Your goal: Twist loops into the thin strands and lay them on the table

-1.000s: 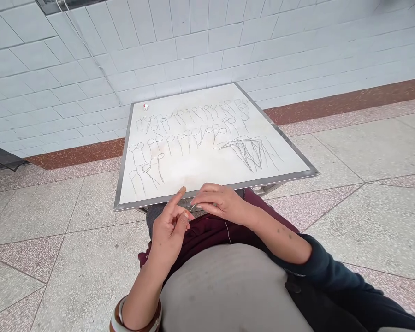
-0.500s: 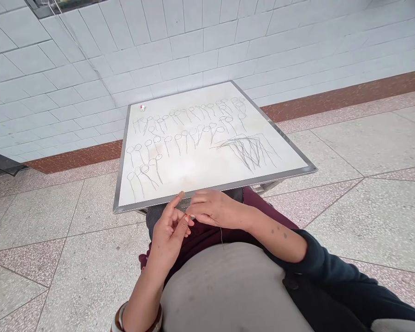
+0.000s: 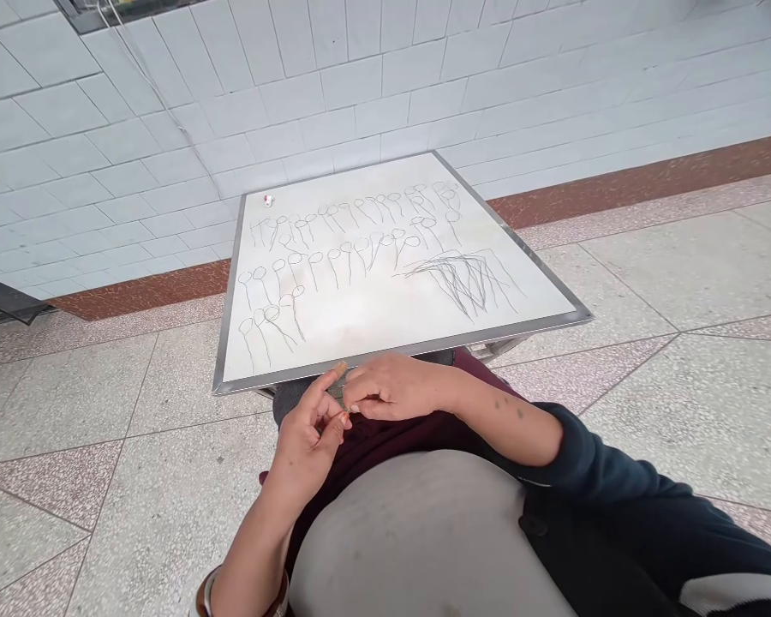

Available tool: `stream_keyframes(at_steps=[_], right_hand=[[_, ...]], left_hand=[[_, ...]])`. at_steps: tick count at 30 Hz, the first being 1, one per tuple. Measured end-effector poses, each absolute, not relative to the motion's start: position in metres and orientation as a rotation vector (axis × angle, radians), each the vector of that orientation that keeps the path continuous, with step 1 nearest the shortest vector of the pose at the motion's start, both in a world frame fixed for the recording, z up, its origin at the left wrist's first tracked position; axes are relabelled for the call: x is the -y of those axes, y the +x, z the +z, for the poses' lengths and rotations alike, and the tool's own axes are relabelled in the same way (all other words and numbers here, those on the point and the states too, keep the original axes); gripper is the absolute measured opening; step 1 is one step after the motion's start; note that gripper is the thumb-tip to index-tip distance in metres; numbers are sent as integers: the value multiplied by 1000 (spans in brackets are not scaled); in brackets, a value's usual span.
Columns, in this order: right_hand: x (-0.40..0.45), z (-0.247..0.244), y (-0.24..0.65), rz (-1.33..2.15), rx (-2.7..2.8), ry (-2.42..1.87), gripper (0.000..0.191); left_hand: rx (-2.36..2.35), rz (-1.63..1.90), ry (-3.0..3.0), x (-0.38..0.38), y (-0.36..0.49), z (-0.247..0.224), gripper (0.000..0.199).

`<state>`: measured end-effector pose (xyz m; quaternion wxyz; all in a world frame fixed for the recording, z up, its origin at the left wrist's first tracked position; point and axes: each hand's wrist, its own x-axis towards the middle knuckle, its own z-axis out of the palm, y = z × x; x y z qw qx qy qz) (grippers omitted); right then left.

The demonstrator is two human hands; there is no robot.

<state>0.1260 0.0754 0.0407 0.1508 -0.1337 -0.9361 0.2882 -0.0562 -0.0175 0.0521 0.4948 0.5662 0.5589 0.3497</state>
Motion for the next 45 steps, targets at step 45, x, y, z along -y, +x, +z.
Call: stream_keyframes(at_steps=[45], right_hand=[[-64, 43, 151, 1439, 2225, -895, 32]], left_hand=[[-1568, 950, 1594, 8, -54, 52, 48]])
